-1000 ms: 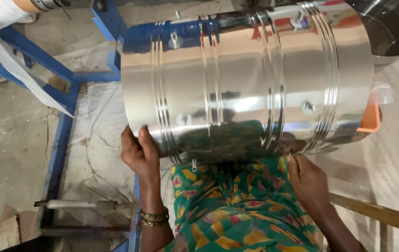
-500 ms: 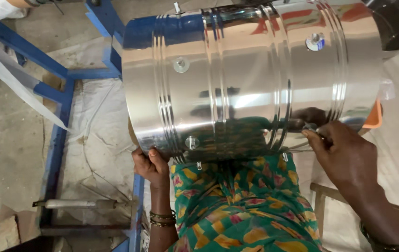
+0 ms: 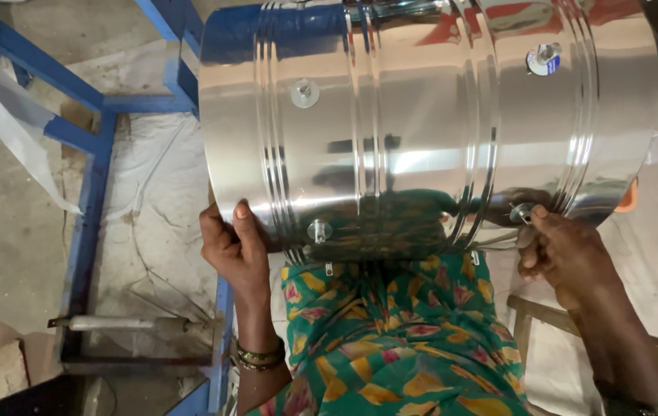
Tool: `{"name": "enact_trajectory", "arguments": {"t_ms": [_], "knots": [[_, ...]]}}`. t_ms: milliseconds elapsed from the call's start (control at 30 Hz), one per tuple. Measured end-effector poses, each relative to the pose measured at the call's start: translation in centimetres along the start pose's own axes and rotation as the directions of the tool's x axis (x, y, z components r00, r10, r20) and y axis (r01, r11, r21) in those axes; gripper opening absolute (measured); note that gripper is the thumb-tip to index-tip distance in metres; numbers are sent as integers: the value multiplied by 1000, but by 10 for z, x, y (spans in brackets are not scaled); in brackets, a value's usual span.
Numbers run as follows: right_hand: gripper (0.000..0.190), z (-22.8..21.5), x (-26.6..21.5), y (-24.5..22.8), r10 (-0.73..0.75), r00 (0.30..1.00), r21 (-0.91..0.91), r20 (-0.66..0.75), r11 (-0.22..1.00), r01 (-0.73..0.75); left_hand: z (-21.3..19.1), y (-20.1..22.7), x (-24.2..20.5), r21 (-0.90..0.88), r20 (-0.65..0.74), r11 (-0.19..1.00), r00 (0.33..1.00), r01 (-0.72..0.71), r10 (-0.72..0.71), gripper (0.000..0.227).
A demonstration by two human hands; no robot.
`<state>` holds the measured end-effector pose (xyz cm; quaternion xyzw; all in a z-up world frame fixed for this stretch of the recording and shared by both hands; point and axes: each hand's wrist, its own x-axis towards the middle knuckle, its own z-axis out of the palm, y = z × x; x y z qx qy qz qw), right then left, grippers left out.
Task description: The person assembles a large cylindrical stainless steel container by hand. They repeatedly pick small white plastic caps from a nearby bin and press them onto protruding metal studs around the container's circumference, rotating the container to access different positions.
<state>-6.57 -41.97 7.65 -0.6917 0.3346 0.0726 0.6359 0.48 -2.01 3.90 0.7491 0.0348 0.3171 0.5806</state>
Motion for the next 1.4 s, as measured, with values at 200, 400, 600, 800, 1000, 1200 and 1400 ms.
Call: {"name": "enact_trajectory", "arguments": {"t_ms": [200,400,600,800,1000,1200,1400], "knots": [[41,7,-39,-15,-550,827,-926,120,238,292,-4,-6,-6,4,5,999,999,-34,34,21],[38,9,-42,-33,-658,621,-901,426,-249,355,-2,-18,-9,-48,-22,998,999,-34,33,23],[44,6,-28,-26,-533,810,-935,246,89,343,-2,-19,-12,-50,-28,998,999,-39,38,23],[47,8,-34,-36,-452,862,-956,228,62,286,-4,-17,-11,-86,7,996,1000,-6,6,22],[36,16,-43,-45,-500,761,-908,414,-285,307,-3,-21,-12,-73,-13,997,999,-32,31,22],[34,17,-43,-31,-577,724,-925,379,-205,320,-5,-26,-19,-38,-29,999,999,-19,18,23],[37,15,-34,-6,-641,738,-927,209,109,358,-4,-29,-35,-139,-2,989,998,-56,56,25]]}}
